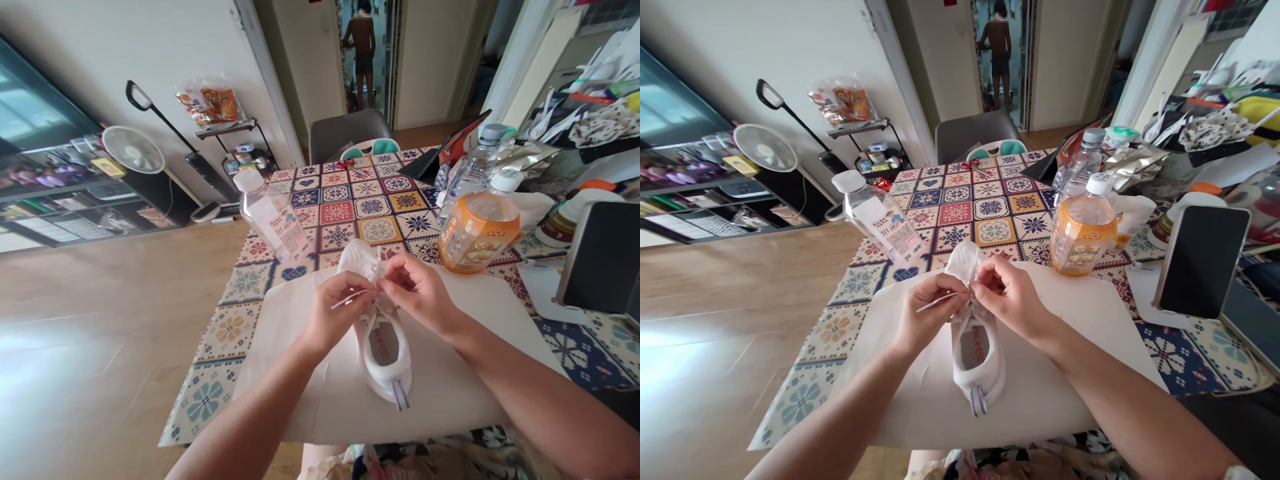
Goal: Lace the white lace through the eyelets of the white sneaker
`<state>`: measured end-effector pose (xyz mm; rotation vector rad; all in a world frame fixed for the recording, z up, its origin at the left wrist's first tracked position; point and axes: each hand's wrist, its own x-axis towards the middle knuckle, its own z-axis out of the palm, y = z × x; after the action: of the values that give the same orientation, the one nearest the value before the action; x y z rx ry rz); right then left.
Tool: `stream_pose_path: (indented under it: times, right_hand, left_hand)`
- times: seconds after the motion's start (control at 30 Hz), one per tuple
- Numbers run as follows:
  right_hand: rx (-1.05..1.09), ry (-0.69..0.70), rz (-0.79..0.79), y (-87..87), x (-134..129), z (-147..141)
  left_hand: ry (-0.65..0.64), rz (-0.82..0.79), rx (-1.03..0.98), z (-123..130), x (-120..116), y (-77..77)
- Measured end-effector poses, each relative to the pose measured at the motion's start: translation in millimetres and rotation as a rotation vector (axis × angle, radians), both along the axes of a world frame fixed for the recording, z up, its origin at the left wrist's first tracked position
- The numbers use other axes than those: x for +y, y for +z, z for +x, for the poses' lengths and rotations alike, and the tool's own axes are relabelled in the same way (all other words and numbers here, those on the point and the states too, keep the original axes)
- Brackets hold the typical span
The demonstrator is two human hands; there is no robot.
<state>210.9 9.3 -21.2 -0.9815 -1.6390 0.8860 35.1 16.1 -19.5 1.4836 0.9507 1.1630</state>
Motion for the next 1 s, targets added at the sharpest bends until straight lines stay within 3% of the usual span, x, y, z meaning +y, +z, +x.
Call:
stream_pose_path:
  times: [0.23, 0.37, 0.5, 0.57, 0.7, 0.9, 1.0]
  right_hand:
    - [-0.138, 0.149, 0.059, 4.4, 2, 3]
    - [-0.163, 0.081, 0.117, 0.0, 4, 3]
    - [-0.186, 0.054, 0.446, -6.1, 4, 2]
    - [-0.188, 0.07, 0.503, -7.2, 4, 2]
    - [-0.022, 0.143, 0.306, -4.9, 6, 4]
    - [0.659, 0.328, -0.156, 7.9, 13, 15]
    - [0.778, 0.428, -0.342, 16.9, 16, 25]
  left_hand:
    - [0.048, 0.144, 0.026, -3, 2, 4.1]
    - [0.024, -0.045, -0.077, -2, 3, 4.0]
    - [0.053, -0.172, -0.176, -1, 5, 2.7]
    - [0.032, -0.202, -0.188, -1, 7, 2.2]
    - [-0.056, -0.251, -0.257, -4, 10, 2.4]
    - [-0.174, -0.343, -0.725, -13, 20, 8.7]
    - [-0.238, -0.392, -0.796, -24, 24, 12.5]
